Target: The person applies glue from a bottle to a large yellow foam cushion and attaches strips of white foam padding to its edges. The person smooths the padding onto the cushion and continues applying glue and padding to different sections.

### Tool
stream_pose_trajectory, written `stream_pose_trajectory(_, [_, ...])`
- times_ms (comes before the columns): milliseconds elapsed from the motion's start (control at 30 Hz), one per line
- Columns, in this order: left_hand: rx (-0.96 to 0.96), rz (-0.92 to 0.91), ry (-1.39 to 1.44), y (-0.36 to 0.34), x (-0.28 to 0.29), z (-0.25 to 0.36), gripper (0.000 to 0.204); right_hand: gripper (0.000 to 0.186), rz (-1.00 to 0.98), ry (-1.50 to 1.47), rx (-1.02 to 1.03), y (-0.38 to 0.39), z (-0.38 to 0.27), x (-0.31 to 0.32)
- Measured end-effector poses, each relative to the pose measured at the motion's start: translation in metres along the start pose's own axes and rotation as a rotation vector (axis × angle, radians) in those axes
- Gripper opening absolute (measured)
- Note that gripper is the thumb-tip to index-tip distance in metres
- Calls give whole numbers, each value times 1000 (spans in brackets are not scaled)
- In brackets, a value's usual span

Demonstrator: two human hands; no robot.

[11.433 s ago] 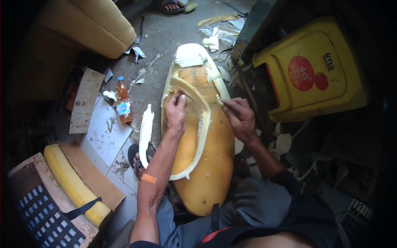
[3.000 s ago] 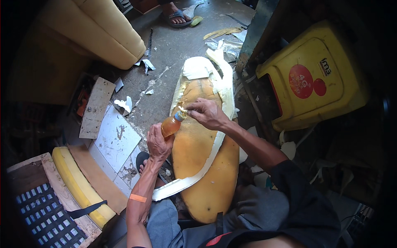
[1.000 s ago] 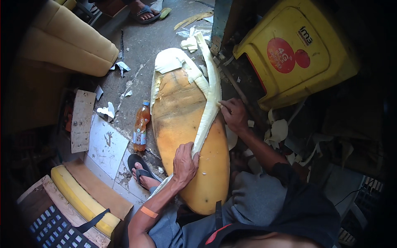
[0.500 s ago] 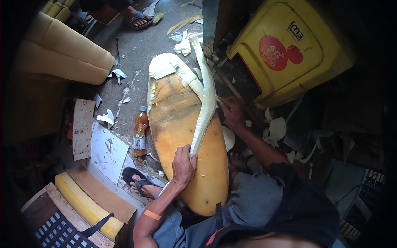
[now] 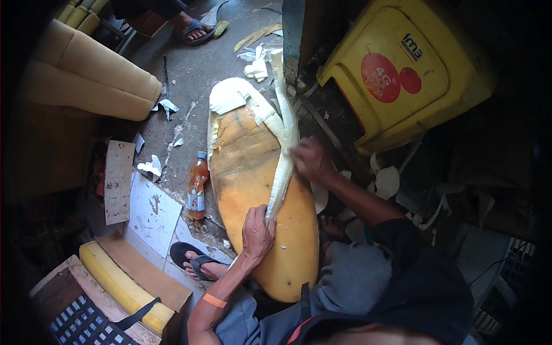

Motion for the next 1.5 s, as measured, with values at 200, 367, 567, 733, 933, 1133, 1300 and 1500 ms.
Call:
stream_pose_trajectory(200, [85, -55, 82, -6, 4, -1, 35, 18, 35, -256, -95, -8, -10, 22])
stream_pose_trajectory(367, [212, 45, 237, -31, 3, -3, 31, 21, 252, -292, -414, -12, 30, 35])
stream_pose_trajectory(567, [207, 188, 144, -100, -22, -5, 30, 20, 223, -245, -224, -22, -16, 24])
stream_pose_trajectory(733, [167, 180, 99, -95, -27, -2, 33, 16, 134, 28, 59, -45, -13, -1])
stream_pose_trajectory(933, [147, 24, 56, -47, -14, -3, 39, 18, -121, 46, 290, 15, -65, -16])
stream_pose_trajectory(1133, [139, -13, 73, -7, 5, -8, 40, 19, -37, -75, 157, -3, -60, -3])
stream_pose_trajectory(1300, [115, -52, 61, -12, 0, -10, 38, 20, 111, -57, 64, -18, -21, -4])
stream_pose_trajectory(1500, [247, -64, 168, -31, 16, -34, 37, 25, -111, -92, 196, 34, -61, 4])
Point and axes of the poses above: each hand's wrist, its own y-axis away from the middle knuckle, its own x-axis out of the back of the hand, z = x × y, the point moved 6 cm from there along -y, towards the middle knuckle, and after that the axes turned 2 degrees about -y, right-handed, at the moved point
